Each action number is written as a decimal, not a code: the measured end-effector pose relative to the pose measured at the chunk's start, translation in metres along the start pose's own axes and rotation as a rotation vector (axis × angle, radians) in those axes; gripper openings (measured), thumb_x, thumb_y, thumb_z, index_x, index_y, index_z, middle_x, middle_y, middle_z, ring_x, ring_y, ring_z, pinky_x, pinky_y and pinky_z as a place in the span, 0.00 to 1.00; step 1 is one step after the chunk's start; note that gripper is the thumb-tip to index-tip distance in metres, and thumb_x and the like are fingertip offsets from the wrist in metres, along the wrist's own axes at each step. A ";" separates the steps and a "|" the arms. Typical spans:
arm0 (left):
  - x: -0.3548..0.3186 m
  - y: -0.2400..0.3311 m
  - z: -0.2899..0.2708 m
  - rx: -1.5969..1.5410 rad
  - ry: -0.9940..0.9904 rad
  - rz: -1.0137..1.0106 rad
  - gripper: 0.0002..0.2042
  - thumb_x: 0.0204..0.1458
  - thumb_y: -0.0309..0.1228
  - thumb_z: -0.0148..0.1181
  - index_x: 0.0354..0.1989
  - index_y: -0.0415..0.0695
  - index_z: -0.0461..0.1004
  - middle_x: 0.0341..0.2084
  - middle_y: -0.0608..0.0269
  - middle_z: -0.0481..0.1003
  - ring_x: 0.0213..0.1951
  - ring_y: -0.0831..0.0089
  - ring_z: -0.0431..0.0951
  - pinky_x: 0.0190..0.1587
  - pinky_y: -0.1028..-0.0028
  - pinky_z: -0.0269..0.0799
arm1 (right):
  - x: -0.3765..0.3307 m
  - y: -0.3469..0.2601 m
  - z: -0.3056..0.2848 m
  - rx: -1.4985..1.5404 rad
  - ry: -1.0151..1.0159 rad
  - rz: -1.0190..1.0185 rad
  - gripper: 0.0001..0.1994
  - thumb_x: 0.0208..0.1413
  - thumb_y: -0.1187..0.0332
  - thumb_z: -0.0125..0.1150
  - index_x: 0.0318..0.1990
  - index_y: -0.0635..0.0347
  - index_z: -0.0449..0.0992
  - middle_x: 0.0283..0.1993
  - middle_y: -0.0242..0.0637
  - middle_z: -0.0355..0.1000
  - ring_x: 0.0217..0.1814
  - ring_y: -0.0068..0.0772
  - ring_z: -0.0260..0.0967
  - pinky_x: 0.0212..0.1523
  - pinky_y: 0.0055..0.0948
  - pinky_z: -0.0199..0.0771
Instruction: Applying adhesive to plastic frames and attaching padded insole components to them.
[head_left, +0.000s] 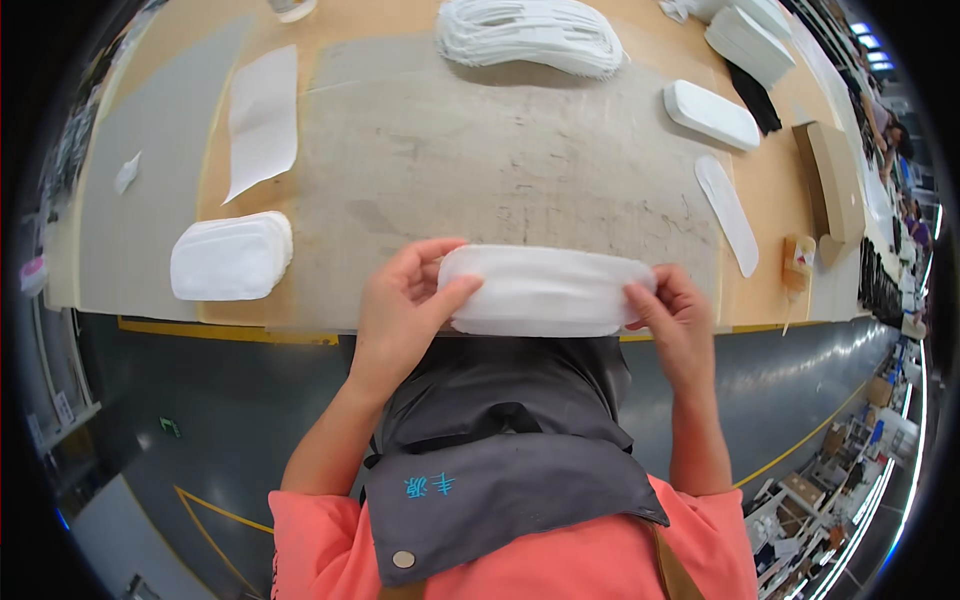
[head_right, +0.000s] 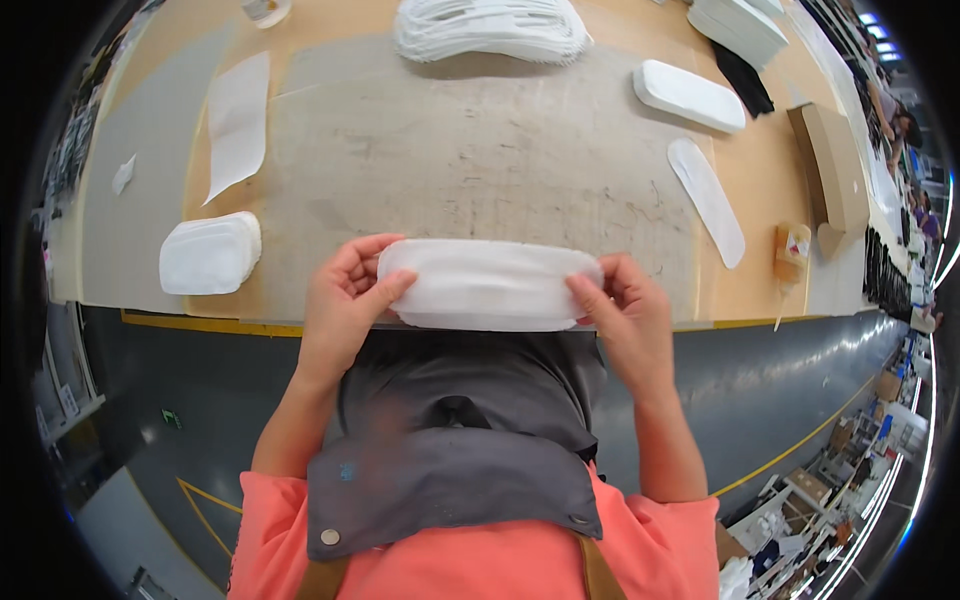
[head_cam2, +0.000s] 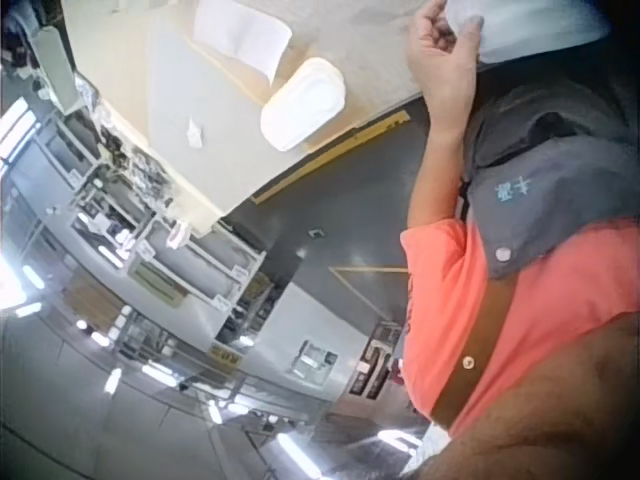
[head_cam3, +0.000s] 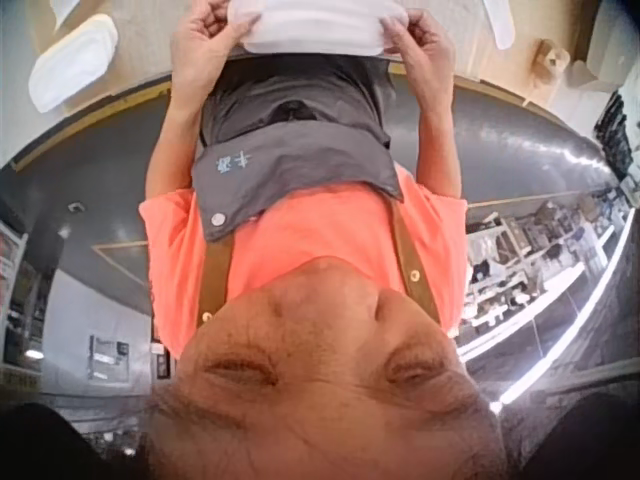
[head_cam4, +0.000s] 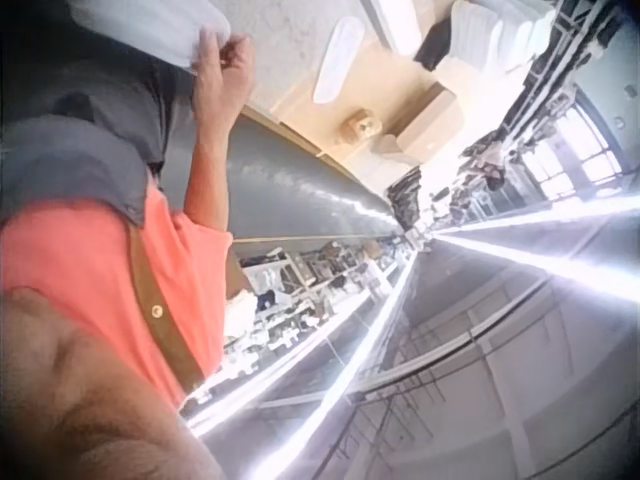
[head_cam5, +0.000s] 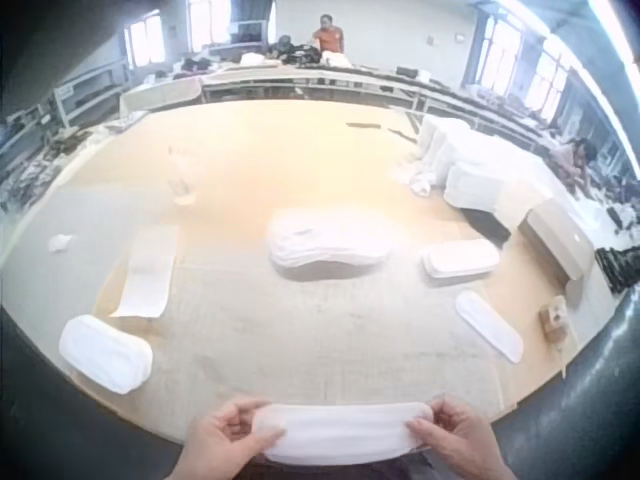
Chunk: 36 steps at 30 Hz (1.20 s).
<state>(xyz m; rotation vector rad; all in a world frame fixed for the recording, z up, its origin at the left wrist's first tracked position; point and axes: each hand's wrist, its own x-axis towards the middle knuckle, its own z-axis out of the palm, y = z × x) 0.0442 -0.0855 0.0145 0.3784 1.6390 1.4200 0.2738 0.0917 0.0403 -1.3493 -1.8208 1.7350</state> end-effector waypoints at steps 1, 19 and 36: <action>-0.005 -0.002 0.001 0.067 0.004 0.003 0.19 0.56 0.24 0.68 0.56 0.36 0.75 0.38 0.61 0.81 0.38 0.80 0.80 0.41 0.79 0.77 | -0.003 0.014 0.000 -0.085 0.027 -0.025 0.08 0.62 0.69 0.67 0.40 0.63 0.75 0.30 0.25 0.73 0.30 0.13 0.68 0.32 0.20 0.71; -0.011 -0.009 0.010 0.853 0.246 0.454 0.26 0.45 0.31 0.77 0.56 0.47 0.78 0.44 0.63 0.73 0.40 0.70 0.72 0.39 0.72 0.70 | 0.017 0.017 -0.002 -0.586 -0.102 -0.280 0.15 0.48 0.68 0.75 0.40 0.61 0.75 0.38 0.40 0.73 0.39 0.41 0.70 0.40 0.36 0.70; 0.004 0.012 -0.020 0.101 -0.379 0.129 0.20 0.51 0.29 0.74 0.53 0.41 0.78 0.40 0.63 0.82 0.44 0.75 0.79 0.49 0.72 0.75 | -0.030 -0.060 -0.015 -0.481 -0.029 -0.498 0.10 0.49 0.82 0.69 0.38 0.61 0.77 0.34 0.33 0.76 0.35 0.25 0.72 0.36 0.24 0.71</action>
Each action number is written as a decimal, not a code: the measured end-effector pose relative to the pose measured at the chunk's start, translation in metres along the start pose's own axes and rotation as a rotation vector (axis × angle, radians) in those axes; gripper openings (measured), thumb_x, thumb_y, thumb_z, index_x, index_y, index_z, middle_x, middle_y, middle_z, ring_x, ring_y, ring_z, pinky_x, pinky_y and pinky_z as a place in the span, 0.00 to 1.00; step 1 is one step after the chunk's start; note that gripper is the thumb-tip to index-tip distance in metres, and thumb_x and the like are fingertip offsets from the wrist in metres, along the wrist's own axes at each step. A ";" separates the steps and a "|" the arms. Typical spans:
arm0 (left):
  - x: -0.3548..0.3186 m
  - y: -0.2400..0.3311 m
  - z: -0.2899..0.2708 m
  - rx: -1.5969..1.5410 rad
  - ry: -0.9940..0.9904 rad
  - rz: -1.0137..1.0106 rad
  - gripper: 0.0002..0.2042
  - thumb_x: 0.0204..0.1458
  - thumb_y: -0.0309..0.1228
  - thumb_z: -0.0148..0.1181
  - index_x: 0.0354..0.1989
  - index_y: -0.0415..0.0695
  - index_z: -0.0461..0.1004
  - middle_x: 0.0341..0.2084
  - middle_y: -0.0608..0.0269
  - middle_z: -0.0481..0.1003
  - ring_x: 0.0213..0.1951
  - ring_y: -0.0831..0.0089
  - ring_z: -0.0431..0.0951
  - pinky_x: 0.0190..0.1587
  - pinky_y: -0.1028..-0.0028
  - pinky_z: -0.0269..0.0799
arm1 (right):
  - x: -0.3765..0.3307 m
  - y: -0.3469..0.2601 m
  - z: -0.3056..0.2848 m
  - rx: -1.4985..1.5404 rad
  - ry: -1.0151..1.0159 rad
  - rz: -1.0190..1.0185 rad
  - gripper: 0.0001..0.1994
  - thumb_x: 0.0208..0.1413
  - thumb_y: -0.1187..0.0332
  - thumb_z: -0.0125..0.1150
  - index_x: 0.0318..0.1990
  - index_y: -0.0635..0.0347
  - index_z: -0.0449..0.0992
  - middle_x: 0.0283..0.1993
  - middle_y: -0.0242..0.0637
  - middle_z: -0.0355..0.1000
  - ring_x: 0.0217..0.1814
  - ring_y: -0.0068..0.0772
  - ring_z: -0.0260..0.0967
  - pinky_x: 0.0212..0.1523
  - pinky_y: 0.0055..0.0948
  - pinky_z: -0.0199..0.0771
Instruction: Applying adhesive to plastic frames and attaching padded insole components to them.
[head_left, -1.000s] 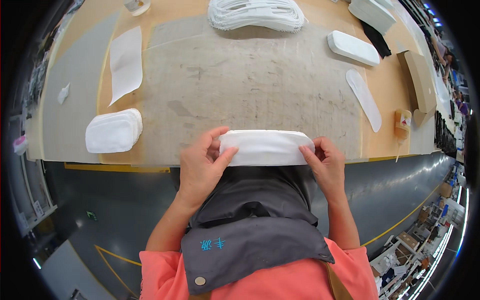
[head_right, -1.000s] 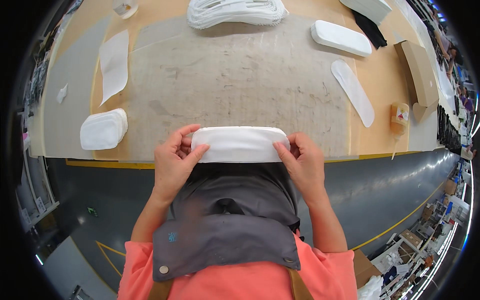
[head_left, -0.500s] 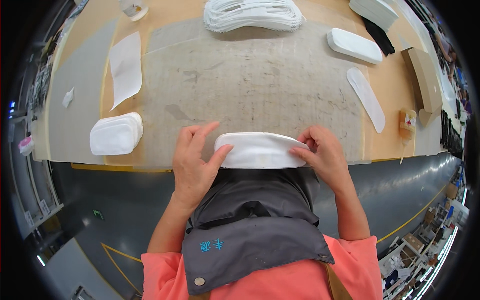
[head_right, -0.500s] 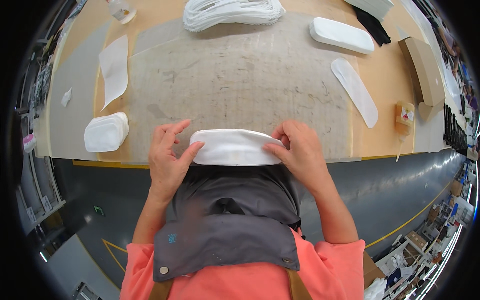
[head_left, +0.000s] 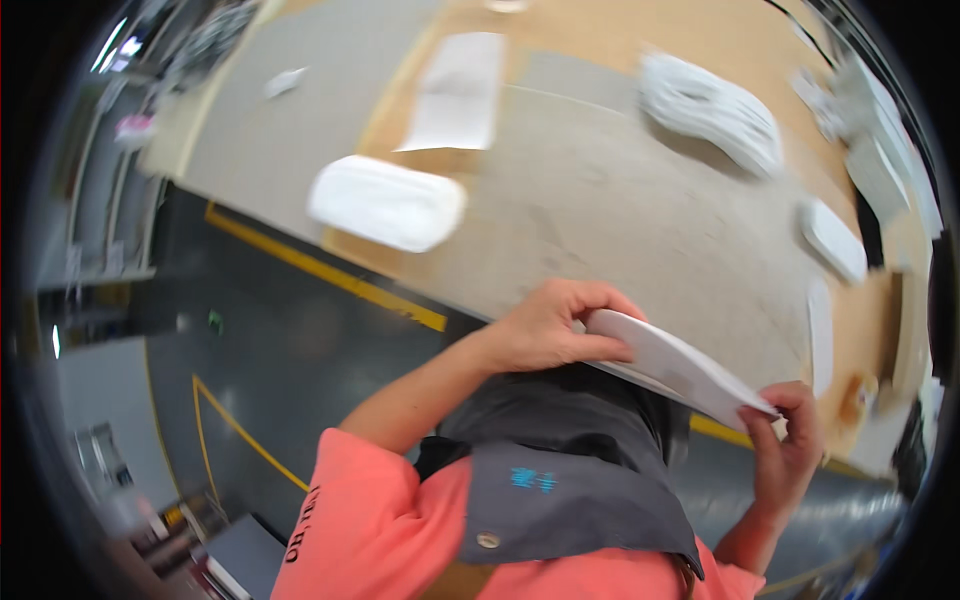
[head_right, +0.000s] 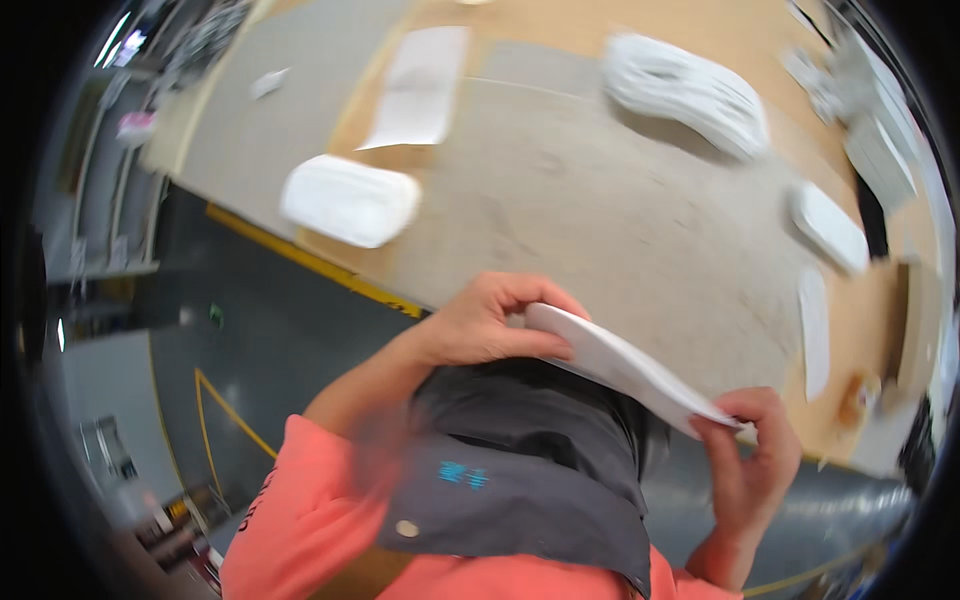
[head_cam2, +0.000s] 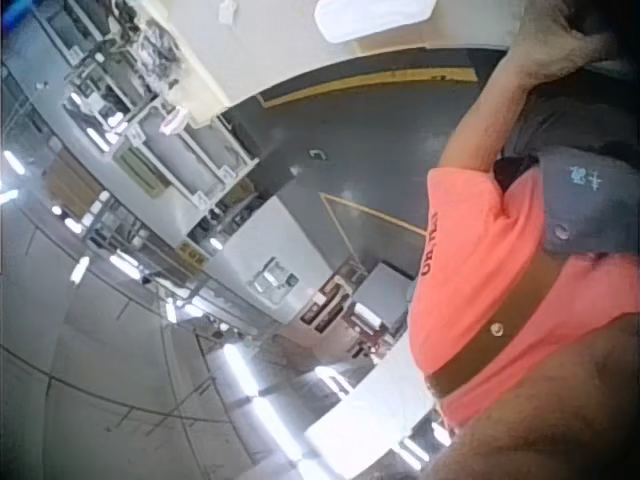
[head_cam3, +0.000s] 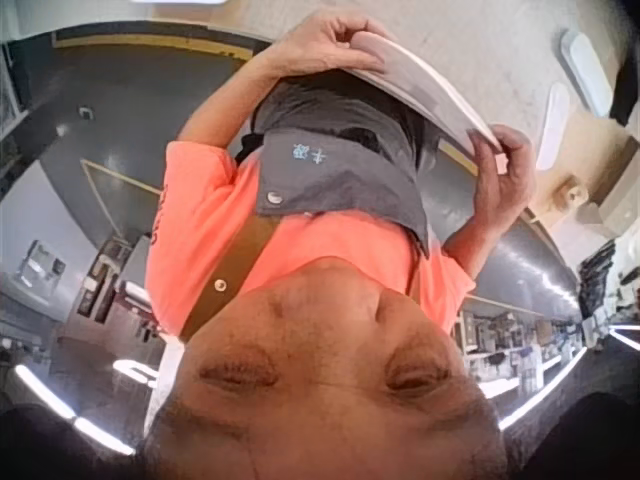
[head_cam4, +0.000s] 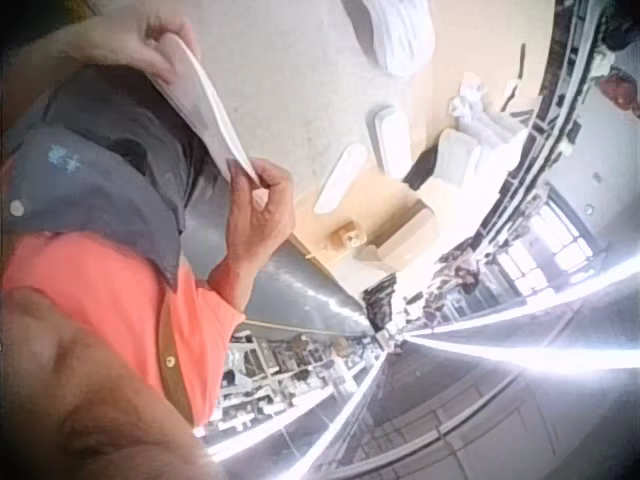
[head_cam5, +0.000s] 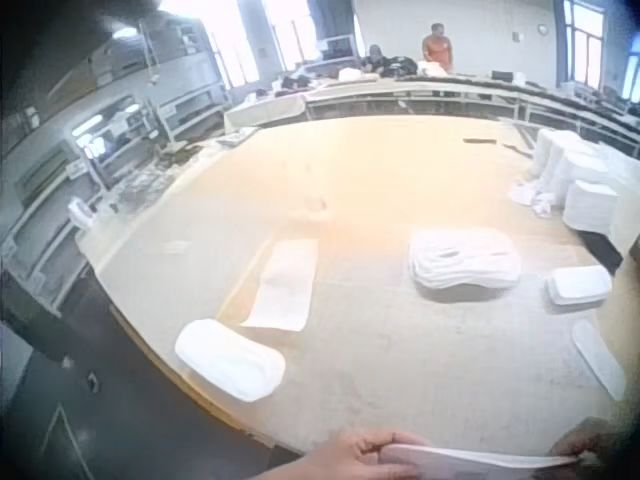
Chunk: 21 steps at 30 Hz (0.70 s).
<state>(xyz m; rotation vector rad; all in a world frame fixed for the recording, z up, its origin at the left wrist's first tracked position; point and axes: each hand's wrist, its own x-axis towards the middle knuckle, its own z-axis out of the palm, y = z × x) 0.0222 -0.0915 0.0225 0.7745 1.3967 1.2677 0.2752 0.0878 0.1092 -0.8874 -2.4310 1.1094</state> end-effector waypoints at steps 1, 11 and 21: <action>-0.008 0.002 -0.006 -0.150 0.028 -0.017 0.19 0.52 0.28 0.73 0.53 0.41 0.78 0.38 0.66 0.82 0.42 0.79 0.79 0.48 0.73 0.75 | 0.013 -0.004 0.012 0.115 -0.023 0.043 0.11 0.50 0.82 0.68 0.40 0.62 0.77 0.34 0.32 0.75 0.35 0.22 0.71 0.36 0.23 0.70; -0.133 0.051 -0.182 0.083 1.001 0.081 0.20 0.52 0.24 0.71 0.54 0.35 0.77 0.41 0.62 0.83 0.41 0.78 0.82 0.47 0.78 0.76 | 0.136 -0.118 0.217 0.475 -0.575 -0.110 0.15 0.60 0.69 0.67 0.52 0.64 0.74 0.26 0.31 0.71 0.29 0.20 0.66 0.33 0.23 0.68; -0.111 0.000 -0.228 0.932 1.262 0.056 0.28 0.47 0.34 0.76 0.60 0.49 0.77 0.50 0.60 0.77 0.47 0.68 0.76 0.50 0.68 0.74 | 0.149 -0.095 0.250 0.085 -0.333 -0.335 0.18 0.58 0.64 0.69 0.51 0.61 0.74 0.42 0.44 0.72 0.30 0.35 0.70 0.36 0.36 0.74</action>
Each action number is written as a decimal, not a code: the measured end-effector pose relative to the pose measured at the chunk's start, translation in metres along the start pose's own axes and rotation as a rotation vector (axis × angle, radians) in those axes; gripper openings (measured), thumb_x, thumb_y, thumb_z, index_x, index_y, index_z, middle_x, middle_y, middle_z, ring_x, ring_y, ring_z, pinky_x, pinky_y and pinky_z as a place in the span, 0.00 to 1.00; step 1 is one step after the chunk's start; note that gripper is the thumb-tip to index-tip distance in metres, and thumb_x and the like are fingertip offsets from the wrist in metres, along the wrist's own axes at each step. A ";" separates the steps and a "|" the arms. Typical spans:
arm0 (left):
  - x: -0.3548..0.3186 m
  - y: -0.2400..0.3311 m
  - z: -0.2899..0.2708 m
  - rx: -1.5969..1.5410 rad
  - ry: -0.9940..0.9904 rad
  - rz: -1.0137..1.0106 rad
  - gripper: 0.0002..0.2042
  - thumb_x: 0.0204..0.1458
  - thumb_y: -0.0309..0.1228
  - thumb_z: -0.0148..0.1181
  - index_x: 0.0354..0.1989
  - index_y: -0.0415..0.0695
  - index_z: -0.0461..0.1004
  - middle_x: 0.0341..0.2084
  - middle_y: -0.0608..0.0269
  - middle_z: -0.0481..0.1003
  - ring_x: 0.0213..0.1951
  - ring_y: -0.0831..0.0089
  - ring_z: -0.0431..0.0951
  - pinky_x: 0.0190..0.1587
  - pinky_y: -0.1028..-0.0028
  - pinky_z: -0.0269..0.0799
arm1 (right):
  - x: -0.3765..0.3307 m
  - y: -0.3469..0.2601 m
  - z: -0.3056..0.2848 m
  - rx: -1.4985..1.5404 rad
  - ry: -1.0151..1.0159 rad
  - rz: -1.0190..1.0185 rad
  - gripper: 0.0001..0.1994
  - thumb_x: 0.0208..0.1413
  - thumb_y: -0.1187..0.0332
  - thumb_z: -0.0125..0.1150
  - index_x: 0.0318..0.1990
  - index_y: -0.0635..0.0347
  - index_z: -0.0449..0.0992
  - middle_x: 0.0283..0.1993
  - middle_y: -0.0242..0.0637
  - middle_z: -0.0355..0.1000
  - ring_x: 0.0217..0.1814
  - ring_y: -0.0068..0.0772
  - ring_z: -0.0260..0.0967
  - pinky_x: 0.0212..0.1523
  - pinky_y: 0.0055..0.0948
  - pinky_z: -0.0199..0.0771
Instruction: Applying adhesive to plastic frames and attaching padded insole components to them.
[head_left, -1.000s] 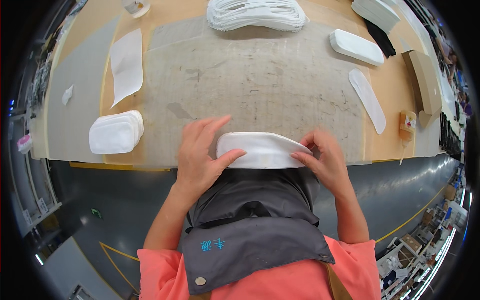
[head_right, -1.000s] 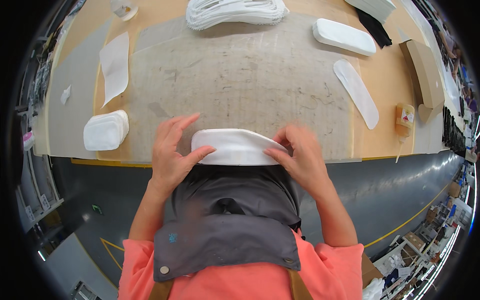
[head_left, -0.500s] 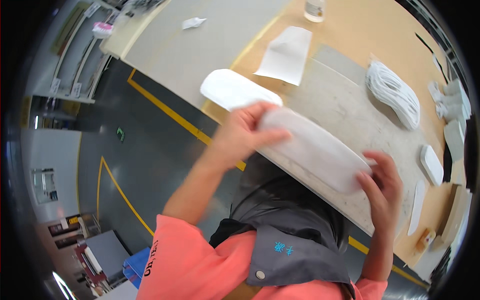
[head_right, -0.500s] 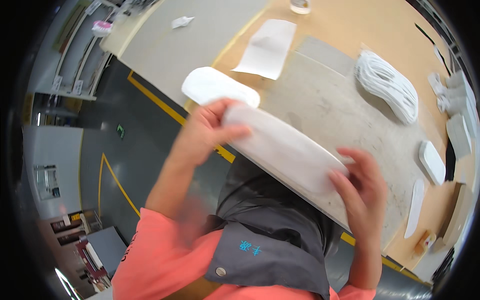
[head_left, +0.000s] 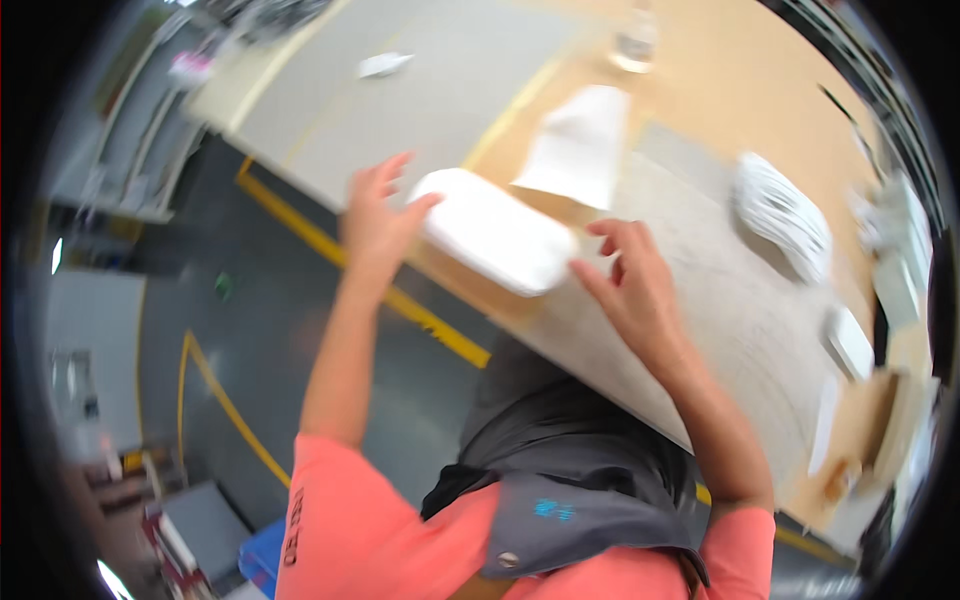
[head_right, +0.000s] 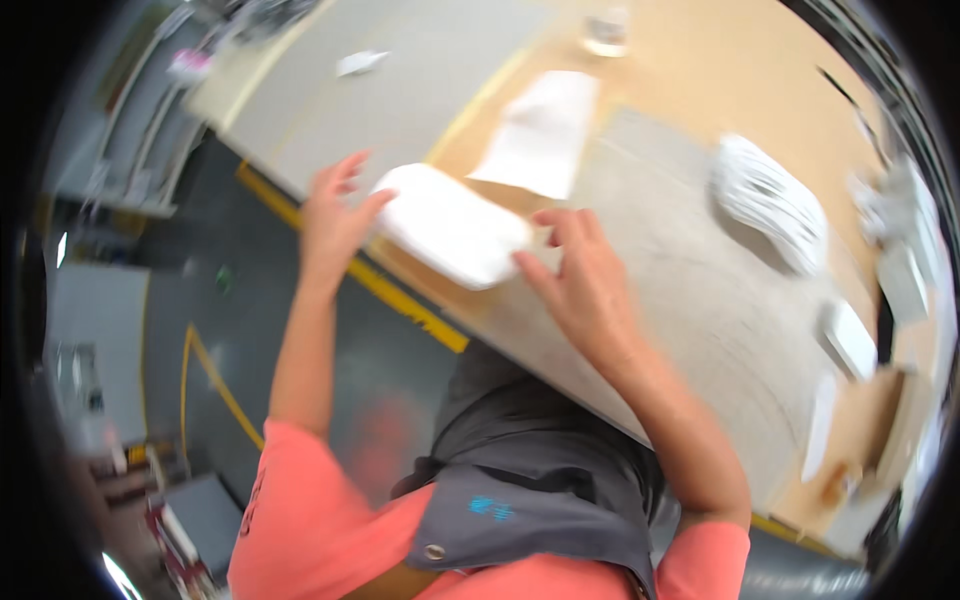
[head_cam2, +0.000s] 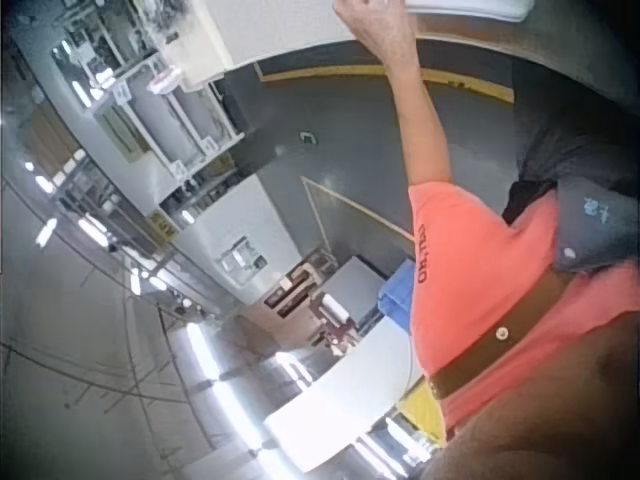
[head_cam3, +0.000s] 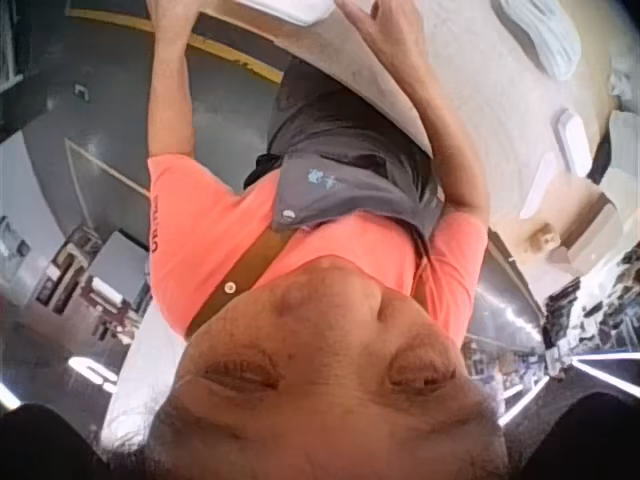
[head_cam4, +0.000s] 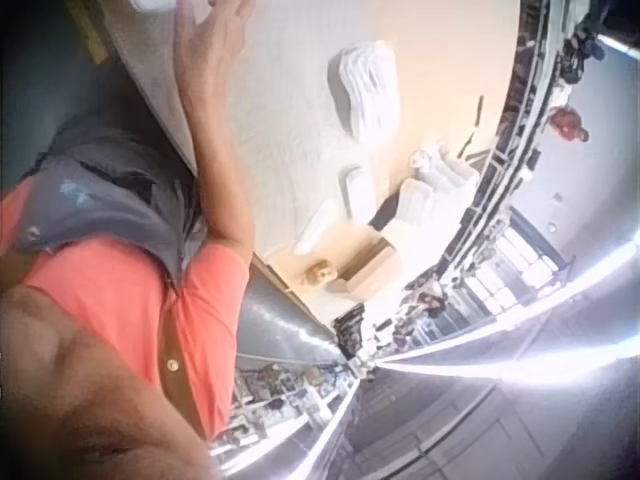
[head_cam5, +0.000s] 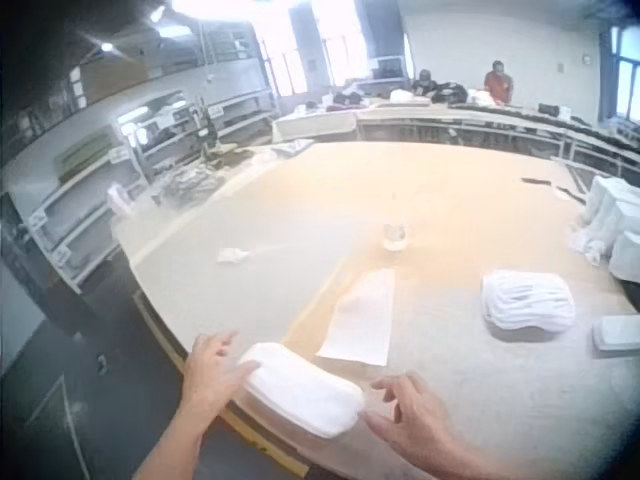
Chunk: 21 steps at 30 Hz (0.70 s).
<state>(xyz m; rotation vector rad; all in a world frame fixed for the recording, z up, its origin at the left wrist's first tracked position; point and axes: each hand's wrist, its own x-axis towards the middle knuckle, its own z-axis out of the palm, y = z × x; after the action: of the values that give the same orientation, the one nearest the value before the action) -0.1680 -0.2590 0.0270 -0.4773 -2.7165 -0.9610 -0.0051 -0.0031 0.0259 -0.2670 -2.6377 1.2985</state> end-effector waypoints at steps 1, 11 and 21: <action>-0.004 0.000 -0.001 -0.018 -0.009 -0.022 0.27 0.48 0.34 0.75 0.59 0.51 0.77 0.53 0.61 0.75 0.48 0.67 0.75 0.51 0.66 0.73 | -0.010 0.011 -0.010 -0.006 0.007 -0.001 0.19 0.56 0.64 0.70 0.52 0.59 0.74 0.45 0.44 0.72 0.31 0.37 0.72 0.36 0.37 0.75; -0.039 0.136 0.013 -0.201 -0.178 0.190 0.18 0.52 0.26 0.69 0.52 0.44 0.79 0.48 0.65 0.75 0.47 0.71 0.74 0.46 0.72 0.67 | -0.026 0.145 -0.222 -0.546 0.453 0.028 0.08 0.61 0.65 0.66 0.44 0.56 0.80 0.43 0.37 0.76 0.38 0.37 0.76 0.42 0.36 0.76; -0.045 0.258 0.133 -0.381 -0.381 0.511 0.15 0.50 0.27 0.72 0.47 0.43 0.81 0.45 0.60 0.78 0.47 0.64 0.77 0.46 0.68 0.73 | 0.030 0.195 -0.254 -0.825 0.237 -0.302 0.07 0.60 0.67 0.64 0.44 0.54 0.82 0.43 0.31 0.79 0.49 0.35 0.73 0.51 0.34 0.72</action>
<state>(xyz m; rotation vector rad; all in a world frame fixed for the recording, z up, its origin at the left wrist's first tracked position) -0.0431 0.0049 0.0588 -1.4732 -2.4797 -1.3322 0.0437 0.3154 0.0255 -0.1080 -2.7057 0.0411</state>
